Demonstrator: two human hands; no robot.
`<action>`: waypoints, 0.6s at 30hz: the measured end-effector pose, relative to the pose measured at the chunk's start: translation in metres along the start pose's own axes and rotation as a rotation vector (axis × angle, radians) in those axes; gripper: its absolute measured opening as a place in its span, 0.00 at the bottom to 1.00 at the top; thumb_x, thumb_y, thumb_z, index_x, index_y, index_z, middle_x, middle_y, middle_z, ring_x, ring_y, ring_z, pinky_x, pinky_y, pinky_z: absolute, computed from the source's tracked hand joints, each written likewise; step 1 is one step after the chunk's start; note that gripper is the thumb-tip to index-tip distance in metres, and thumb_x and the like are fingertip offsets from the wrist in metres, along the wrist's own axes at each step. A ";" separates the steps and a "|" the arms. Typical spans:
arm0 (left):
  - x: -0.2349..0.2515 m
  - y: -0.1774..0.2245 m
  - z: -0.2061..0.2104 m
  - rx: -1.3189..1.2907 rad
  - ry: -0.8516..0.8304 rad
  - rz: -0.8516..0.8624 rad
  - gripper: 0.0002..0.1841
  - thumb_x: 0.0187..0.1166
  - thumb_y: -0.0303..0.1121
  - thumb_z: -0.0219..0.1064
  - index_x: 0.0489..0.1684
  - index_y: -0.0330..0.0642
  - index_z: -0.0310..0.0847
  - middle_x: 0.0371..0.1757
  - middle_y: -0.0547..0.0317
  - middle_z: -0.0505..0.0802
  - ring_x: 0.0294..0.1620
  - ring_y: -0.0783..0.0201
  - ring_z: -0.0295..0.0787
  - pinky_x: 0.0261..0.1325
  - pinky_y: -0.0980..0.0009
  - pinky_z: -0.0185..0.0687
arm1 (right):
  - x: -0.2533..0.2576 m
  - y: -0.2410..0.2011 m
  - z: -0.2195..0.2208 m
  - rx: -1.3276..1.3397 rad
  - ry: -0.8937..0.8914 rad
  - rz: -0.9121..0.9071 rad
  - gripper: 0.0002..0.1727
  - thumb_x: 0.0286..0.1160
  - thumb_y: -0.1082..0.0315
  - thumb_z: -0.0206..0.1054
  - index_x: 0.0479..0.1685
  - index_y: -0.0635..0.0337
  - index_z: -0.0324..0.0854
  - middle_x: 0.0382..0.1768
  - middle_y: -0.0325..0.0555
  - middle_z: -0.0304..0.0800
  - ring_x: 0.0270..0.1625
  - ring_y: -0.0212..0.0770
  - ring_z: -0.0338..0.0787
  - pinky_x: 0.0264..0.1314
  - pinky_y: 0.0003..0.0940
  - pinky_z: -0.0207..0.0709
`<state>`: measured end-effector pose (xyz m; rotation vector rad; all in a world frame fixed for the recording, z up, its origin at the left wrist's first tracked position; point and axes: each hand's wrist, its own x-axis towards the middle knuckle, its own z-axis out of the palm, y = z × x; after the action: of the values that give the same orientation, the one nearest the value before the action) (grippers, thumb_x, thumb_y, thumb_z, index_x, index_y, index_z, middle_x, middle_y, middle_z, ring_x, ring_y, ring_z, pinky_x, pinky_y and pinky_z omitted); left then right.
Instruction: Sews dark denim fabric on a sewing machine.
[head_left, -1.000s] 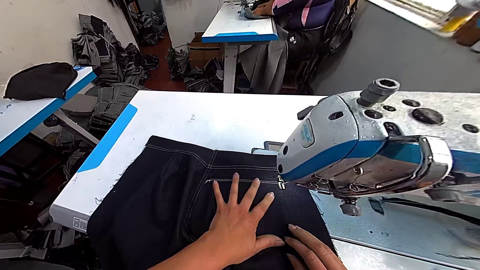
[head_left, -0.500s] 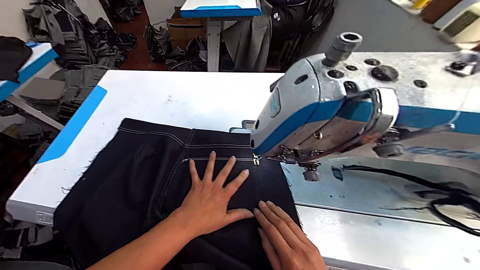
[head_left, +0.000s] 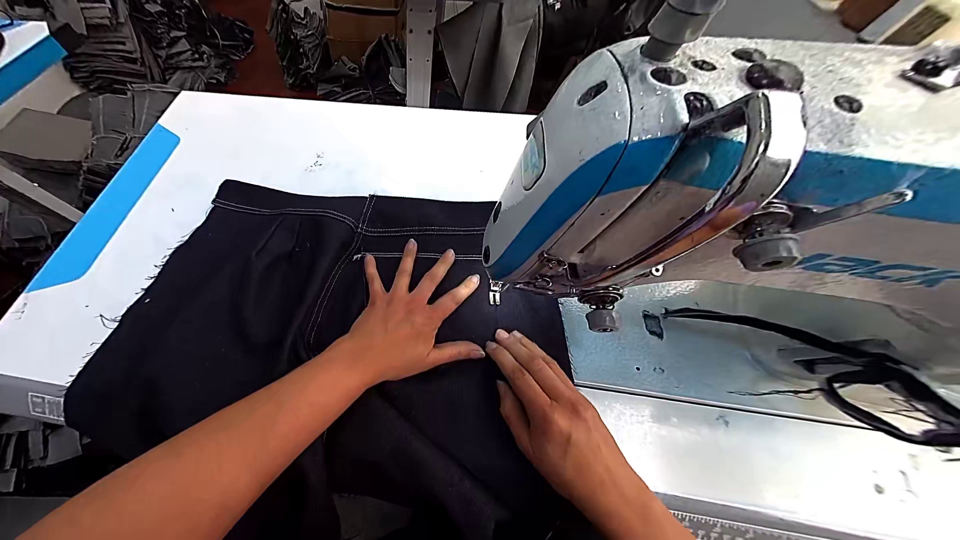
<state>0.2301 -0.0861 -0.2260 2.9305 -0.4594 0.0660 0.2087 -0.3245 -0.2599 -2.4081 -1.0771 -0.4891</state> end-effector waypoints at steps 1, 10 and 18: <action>0.006 -0.003 -0.002 -0.004 -0.005 0.001 0.47 0.71 0.81 0.43 0.92 0.70 0.58 0.95 0.49 0.57 0.93 0.23 0.36 0.71 0.08 0.28 | 0.006 0.004 0.002 0.000 0.002 -0.008 0.22 0.83 0.67 0.55 0.68 0.65 0.85 0.72 0.52 0.87 0.80 0.49 0.82 0.83 0.38 0.73; 0.037 -0.023 -0.009 -0.017 -0.046 0.020 0.48 0.70 0.82 0.43 0.93 0.71 0.56 0.96 0.51 0.54 0.94 0.24 0.31 0.71 0.09 0.24 | 0.018 0.012 0.001 -0.030 0.031 0.006 0.19 0.83 0.69 0.56 0.64 0.65 0.88 0.69 0.53 0.89 0.76 0.49 0.85 0.79 0.37 0.76; 0.042 -0.026 -0.008 -0.018 -0.042 0.011 0.48 0.71 0.81 0.42 0.94 0.70 0.55 0.97 0.53 0.52 0.94 0.24 0.30 0.71 0.08 0.23 | 0.012 0.011 -0.002 -0.057 0.024 0.023 0.20 0.83 0.69 0.56 0.64 0.65 0.88 0.69 0.53 0.89 0.78 0.50 0.84 0.81 0.37 0.75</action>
<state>0.2777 -0.0725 -0.2197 2.9166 -0.4802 0.0010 0.2241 -0.3245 -0.2556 -2.4550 -1.0368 -0.5472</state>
